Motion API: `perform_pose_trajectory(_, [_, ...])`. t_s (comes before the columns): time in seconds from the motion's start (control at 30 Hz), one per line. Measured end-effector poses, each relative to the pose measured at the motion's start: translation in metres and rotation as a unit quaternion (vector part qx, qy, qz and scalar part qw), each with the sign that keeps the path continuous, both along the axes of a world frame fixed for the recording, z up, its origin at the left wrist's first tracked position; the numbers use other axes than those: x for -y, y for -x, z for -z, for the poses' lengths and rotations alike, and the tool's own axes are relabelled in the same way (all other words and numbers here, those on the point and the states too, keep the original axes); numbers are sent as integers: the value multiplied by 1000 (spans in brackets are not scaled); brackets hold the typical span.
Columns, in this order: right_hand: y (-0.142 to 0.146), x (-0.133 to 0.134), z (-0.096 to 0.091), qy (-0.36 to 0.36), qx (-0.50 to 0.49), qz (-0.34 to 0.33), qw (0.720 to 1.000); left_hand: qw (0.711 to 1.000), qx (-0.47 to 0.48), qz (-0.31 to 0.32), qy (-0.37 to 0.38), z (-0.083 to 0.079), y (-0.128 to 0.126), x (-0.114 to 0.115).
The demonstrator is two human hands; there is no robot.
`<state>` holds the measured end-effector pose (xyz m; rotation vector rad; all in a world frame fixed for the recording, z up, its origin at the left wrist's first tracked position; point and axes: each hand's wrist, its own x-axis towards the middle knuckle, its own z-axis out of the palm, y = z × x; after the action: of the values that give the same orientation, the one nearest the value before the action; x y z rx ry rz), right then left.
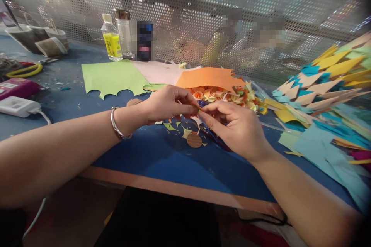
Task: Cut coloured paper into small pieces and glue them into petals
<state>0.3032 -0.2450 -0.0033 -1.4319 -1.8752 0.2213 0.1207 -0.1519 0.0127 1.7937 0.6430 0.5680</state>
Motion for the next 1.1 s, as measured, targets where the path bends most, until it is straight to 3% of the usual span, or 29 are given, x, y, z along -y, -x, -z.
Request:
perform_pose_trajectory(0.1, [-1,0,0,12,-20,6,1000,998,-15,-12,-54,2,1,-3])
perform_pose_trajectory(0.23, [-1,0,-2,22,-44,11,999,997,3,-9,-70,7,1,-6])
perform_pose_trajectory(0.83, [3,2,-11,23,-71,-4,997,987,71,14,141,5,-2,-2])
perform_pose_trajectory(1.1, [2,-1,-7,18,-62,7,998,992,68,-3,104,5,-5,3])
